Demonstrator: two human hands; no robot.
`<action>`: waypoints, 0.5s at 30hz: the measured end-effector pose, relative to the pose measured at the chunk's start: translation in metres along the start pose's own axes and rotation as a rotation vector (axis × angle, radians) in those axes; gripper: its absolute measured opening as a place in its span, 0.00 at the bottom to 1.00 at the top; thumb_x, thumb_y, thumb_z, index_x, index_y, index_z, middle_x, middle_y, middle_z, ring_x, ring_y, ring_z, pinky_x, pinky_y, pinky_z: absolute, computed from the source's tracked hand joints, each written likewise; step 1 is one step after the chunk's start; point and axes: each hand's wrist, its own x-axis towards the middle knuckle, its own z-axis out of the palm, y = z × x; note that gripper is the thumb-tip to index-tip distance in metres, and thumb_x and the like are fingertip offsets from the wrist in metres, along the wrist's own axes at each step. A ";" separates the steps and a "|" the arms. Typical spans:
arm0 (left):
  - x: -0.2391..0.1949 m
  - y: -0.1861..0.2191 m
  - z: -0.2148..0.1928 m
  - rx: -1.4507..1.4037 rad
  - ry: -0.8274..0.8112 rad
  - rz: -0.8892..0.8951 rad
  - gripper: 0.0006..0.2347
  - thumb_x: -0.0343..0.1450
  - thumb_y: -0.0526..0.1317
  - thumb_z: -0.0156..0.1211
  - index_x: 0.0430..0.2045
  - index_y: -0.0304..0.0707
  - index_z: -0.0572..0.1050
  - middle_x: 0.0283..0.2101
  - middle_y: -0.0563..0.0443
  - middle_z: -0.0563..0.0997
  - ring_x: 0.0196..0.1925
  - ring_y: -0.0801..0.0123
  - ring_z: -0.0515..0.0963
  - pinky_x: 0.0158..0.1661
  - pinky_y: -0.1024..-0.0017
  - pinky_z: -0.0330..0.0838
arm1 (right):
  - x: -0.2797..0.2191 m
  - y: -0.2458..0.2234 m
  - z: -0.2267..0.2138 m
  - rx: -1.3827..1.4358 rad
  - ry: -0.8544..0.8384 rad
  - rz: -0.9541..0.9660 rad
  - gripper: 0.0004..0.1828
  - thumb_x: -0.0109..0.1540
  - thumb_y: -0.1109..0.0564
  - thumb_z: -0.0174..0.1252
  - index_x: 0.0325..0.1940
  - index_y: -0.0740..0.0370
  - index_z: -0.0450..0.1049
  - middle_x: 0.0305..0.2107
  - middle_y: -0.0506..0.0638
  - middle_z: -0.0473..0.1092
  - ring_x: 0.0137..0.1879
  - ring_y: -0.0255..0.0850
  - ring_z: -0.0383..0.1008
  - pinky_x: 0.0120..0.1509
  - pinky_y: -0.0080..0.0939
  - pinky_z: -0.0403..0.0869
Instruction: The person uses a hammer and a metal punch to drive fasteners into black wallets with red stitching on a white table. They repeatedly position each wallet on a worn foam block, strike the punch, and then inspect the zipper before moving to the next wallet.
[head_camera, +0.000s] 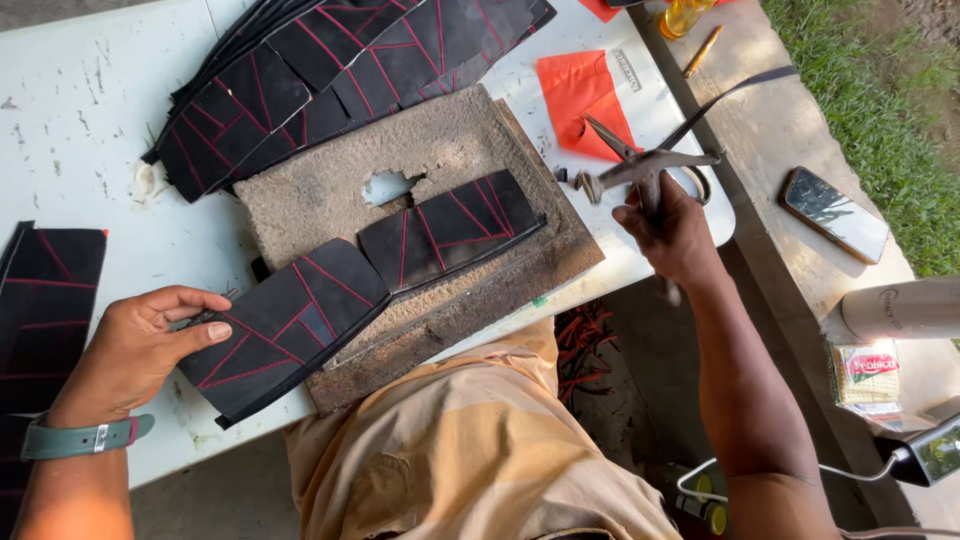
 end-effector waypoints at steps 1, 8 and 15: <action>-0.001 0.000 0.001 -0.011 -0.010 0.014 0.12 0.65 0.26 0.66 0.42 0.27 0.81 0.43 0.43 0.84 0.47 0.70 0.81 0.49 0.73 0.75 | -0.001 -0.007 -0.002 -0.136 0.011 -0.086 0.15 0.66 0.52 0.67 0.50 0.61 0.71 0.33 0.58 0.74 0.39 0.55 0.73 0.40 0.49 0.72; -0.002 0.002 0.003 -0.025 -0.024 -0.013 0.12 0.65 0.27 0.66 0.42 0.26 0.80 0.43 0.43 0.85 0.44 0.70 0.82 0.48 0.72 0.76 | 0.016 -0.026 0.019 -0.763 0.200 -0.368 0.04 0.71 0.56 0.59 0.44 0.55 0.71 0.29 0.49 0.73 0.31 0.49 0.75 0.30 0.49 0.68; 0.003 0.011 0.006 0.052 -0.020 -0.005 0.12 0.65 0.27 0.67 0.42 0.27 0.80 0.42 0.43 0.85 0.44 0.70 0.82 0.48 0.73 0.76 | 0.027 -0.021 0.022 -0.733 0.292 -0.344 0.06 0.67 0.58 0.58 0.48 0.56 0.73 0.26 0.48 0.72 0.28 0.48 0.74 0.26 0.47 0.66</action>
